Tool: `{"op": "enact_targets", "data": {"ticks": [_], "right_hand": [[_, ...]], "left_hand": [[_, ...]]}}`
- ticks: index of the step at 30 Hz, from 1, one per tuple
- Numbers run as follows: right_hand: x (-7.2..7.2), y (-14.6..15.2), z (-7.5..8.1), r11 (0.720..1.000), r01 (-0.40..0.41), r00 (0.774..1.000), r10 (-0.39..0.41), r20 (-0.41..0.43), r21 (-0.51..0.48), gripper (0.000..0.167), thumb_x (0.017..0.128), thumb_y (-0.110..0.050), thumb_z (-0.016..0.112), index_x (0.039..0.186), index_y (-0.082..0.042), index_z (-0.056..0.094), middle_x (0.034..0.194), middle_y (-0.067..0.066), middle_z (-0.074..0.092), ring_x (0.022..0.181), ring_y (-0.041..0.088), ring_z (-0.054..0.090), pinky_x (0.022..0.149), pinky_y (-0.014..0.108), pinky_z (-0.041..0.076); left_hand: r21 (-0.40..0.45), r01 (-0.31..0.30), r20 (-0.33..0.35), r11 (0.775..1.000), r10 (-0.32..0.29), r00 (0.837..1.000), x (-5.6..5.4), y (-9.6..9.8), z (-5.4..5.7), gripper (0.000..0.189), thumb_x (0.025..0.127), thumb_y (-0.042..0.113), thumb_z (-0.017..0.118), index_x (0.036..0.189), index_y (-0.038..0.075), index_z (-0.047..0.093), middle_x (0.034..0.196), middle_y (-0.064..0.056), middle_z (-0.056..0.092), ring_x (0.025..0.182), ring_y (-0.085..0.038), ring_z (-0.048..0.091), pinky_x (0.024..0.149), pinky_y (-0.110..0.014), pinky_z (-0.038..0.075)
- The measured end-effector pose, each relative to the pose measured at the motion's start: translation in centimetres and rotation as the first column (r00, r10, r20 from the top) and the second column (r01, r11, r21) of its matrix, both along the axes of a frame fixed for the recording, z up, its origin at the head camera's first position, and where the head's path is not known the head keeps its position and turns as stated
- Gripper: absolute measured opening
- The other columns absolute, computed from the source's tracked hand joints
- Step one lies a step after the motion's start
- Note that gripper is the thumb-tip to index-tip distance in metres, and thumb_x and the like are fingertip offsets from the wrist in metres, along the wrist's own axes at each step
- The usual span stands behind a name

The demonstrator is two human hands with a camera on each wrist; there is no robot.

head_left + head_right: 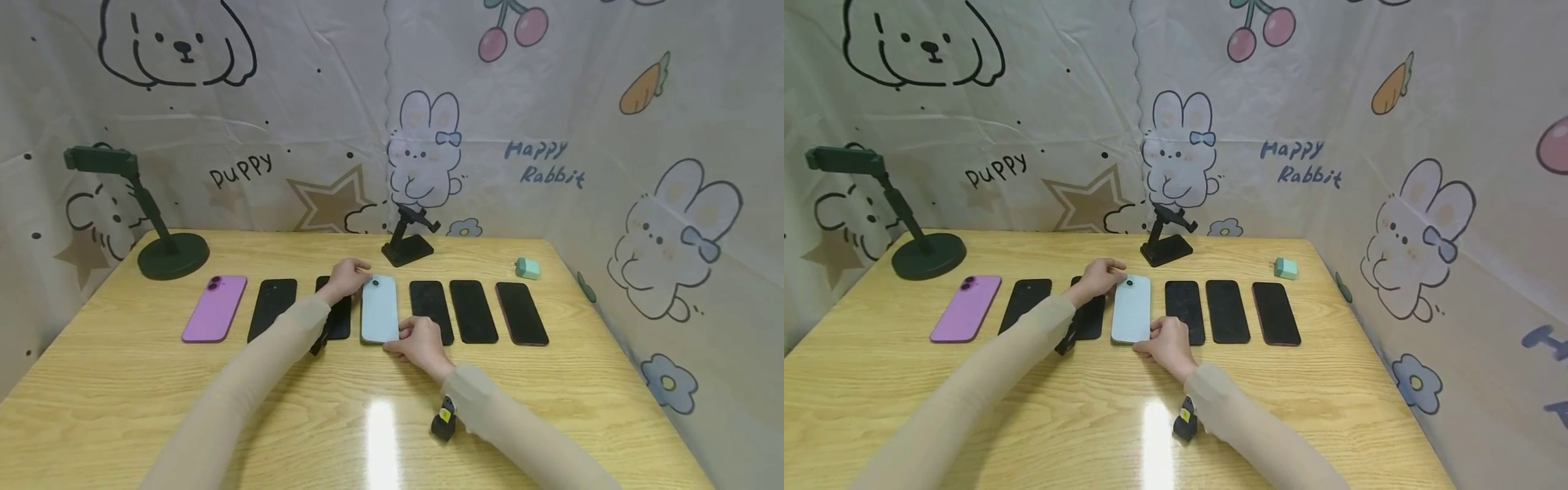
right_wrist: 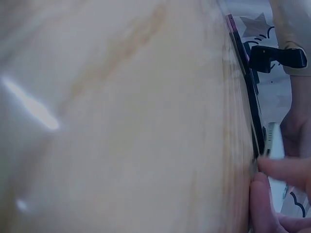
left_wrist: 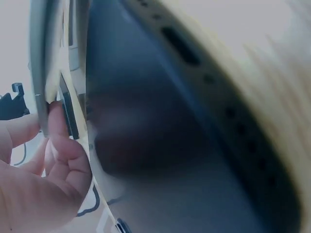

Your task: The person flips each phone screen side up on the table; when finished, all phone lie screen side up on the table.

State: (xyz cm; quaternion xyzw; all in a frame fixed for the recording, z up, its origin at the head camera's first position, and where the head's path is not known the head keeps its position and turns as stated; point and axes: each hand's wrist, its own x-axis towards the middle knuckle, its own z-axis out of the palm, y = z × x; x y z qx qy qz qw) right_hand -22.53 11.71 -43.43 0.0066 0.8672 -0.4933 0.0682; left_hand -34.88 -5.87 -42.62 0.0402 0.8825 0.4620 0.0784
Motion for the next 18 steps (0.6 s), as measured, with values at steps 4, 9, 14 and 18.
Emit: {"op": "enact_targets", "data": {"ticks": [4, 9, 14, 18], "right_hand": [[0.0, -0.1, 0.2, 0.999, 0.009, 1.0, -0.008, -0.014, 0.048, 0.047, 0.068, -0.025, 0.088, 0.099, 0.001, 0.064, 0.08, 0.008, 0.063, 0.053, 0.011, 0.064, 0.049, 0.025, 0.054], [0.0, -0.5, 0.4, 0.989, 0.003, 1.0, 0.002, -0.031, 0.146, 0.066, 0.063, -0.051, 0.085, 0.102, -0.002, 0.064, 0.081, 0.005, 0.066, 0.051, 0.013, 0.061, 0.049, 0.025, 0.048], [-0.1, -1.0, 0.4, 0.978, -0.006, 0.998, 0.019, -0.057, 0.211, 0.072, 0.064, -0.061, 0.08, 0.101, -0.001, 0.065, 0.078, 0.006, 0.064, 0.054, 0.016, 0.058, 0.051, 0.026, 0.045], [0.0, -1.1, 0.4, 0.979, -0.01, 0.997, 0.024, -0.067, 0.202, 0.064, 0.068, -0.059, 0.078, 0.093, -0.002, 0.066, 0.069, 0.005, 0.061, 0.05, 0.015, 0.055, 0.048, 0.025, 0.042]], "left_hand": [[0.029, -0.008, -0.022, 1.0, 0.009, 1.0, 0.4, 0.2, 0.3, 0.032, 0.094, 0.015, 0.058, 0.121, -0.001, 0.063, 0.107, -0.018, 0.068, 0.072, -0.018, 0.063, 0.06, -0.024, 0.05], [0.044, -0.025, -0.048, 0.999, 0.027, 0.998, 0.8, 0.2, 0.6, 0.031, 0.093, 0.015, 0.059, 0.118, -0.001, 0.066, 0.107, -0.018, 0.069, 0.069, -0.015, 0.062, 0.056, -0.02, 0.047], [0.054, -0.039, -0.06, 0.998, 0.042, 0.997, 1.0, 0.2, 0.8, 0.031, 0.091, 0.016, 0.06, 0.116, -0.001, 0.068, 0.109, -0.018, 0.069, 0.076, -0.02, 0.066, 0.06, -0.022, 0.05], [0.044, -0.028, -0.058, 0.999, 0.03, 0.998, 1.0, 0.0, 0.9, 0.031, 0.091, 0.017, 0.058, 0.114, 0.0, 0.069, 0.107, -0.017, 0.07, 0.076, -0.019, 0.065, 0.062, -0.022, 0.049]]}}
